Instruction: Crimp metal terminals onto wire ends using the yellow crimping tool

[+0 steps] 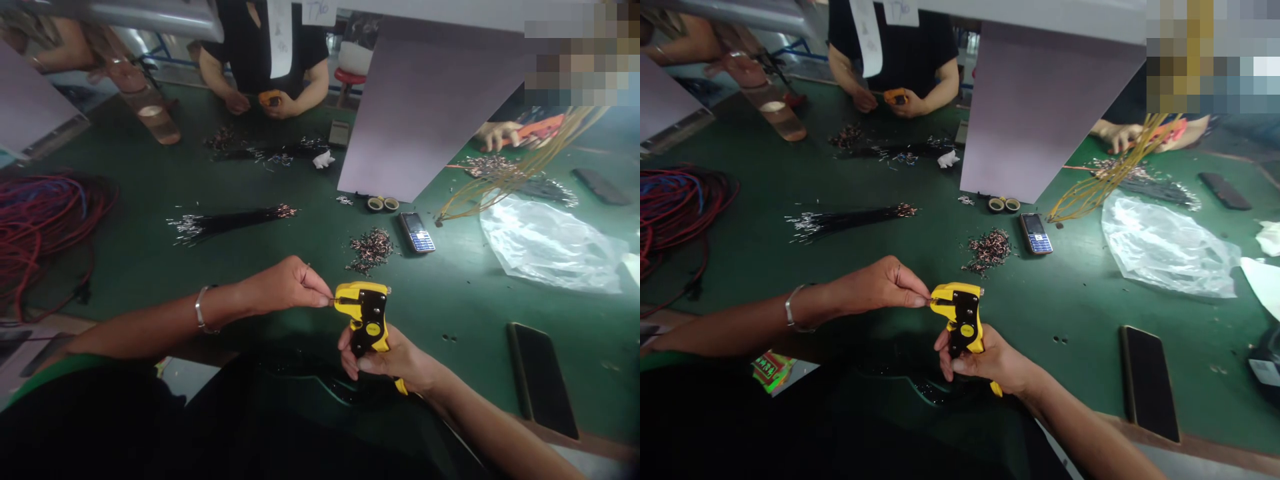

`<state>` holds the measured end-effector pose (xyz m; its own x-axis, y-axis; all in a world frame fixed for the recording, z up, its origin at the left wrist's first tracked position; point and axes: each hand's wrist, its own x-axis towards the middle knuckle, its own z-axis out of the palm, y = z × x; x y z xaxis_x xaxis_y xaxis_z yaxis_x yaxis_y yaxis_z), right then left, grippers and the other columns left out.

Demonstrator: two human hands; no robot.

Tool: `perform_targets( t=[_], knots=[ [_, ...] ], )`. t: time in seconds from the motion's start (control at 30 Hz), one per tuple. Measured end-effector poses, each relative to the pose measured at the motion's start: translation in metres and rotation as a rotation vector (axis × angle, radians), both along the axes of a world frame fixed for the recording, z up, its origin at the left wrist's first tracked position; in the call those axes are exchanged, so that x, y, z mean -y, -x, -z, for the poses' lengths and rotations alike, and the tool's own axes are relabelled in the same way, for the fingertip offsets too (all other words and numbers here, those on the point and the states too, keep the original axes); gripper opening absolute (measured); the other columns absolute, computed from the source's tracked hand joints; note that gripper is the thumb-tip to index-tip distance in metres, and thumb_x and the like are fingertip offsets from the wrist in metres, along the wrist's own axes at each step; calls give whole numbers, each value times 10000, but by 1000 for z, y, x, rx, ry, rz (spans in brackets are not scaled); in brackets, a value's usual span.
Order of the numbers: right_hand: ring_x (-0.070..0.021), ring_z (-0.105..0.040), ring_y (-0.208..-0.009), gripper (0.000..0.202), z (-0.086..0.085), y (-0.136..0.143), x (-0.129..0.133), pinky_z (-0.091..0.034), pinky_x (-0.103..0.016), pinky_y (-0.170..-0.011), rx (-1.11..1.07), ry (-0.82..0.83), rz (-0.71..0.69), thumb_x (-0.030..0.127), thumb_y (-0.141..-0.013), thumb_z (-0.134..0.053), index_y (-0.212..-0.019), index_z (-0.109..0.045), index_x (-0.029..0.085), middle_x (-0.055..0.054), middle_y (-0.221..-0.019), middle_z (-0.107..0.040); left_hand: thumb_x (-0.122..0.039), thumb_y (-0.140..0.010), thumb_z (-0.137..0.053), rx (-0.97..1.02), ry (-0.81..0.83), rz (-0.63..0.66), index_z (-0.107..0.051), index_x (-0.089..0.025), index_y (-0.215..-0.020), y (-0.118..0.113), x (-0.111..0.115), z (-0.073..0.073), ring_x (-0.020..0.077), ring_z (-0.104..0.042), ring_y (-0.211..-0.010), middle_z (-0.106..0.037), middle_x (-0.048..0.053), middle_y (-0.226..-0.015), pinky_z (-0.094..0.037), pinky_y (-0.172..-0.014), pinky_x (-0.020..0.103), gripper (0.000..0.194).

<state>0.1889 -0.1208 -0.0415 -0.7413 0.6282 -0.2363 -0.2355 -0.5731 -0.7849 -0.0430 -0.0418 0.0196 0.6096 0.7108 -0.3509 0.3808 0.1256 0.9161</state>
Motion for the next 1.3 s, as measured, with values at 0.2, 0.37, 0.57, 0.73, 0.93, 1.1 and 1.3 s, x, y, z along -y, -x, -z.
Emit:
perform_targets(
  t=[0.2,0.37,0.57,0.73,0.93,1.1,1.3],
  knots=[
    [-144,-571,-643,293,2,3,0,-419,-302,-639,12,-13,10,325,-766,-748,-927,-607,125,-15,-698,-586,-207,-691,-668,7,1,-20,-787,-205,-821,1,0,0,144,-617,-680,-748,29,-751,-447,-652,244,176],
    [-143,-569,-624,264,1,4,-2,-416,-302,-628,37,-44,17,339,-788,-725,-883,-590,132,-17,-676,-607,-231,-698,-669,7,-6,-23,-788,-207,-822,2,-1,2,131,-596,-650,-738,21,-717,-432,-630,236,174],
    [-146,-558,-615,255,5,4,-1,-414,-303,-610,48,-64,21,344,-808,-702,-869,-576,131,-16,-660,-595,-212,-691,-669,6,15,-41,-788,-202,-822,3,-1,3,130,-591,-646,-739,24,-720,-431,-631,238,177],
    [-138,-527,-603,214,9,4,-1,-397,-292,-585,63,-111,8,329,-848,-658,-836,-568,135,-14,-649,-570,-201,-682,-676,12,15,-43,-787,-197,-802,4,-1,0,137,-597,-664,-739,27,-729,-439,-642,242,164],
    [-122,-501,-552,235,8,6,-4,-373,-272,-542,69,-125,22,344,-856,-647,-788,-542,145,2,-617,-543,-196,-689,-667,-17,15,-47,-786,-189,-815,4,-2,-1,129,-590,-656,-735,25,-725,-435,-636,236,173],
    [-115,-490,-531,295,8,8,-5,-368,-269,-534,75,-156,14,378,-853,-644,-717,-525,145,6,-591,-525,-224,-698,-670,-43,12,-47,-781,-180,-829,5,-3,-1,137,-603,-701,-737,31,-766,-443,-666,239,178],
    [-109,-487,-507,303,12,8,-7,-364,-262,-514,106,-147,45,378,-841,-658,-711,-510,148,18,-568,-511,-241,-710,-672,-55,15,-46,-775,-177,-832,4,-5,1,132,-597,-706,-728,20,-754,-441,-687,246,172]
  ],
)
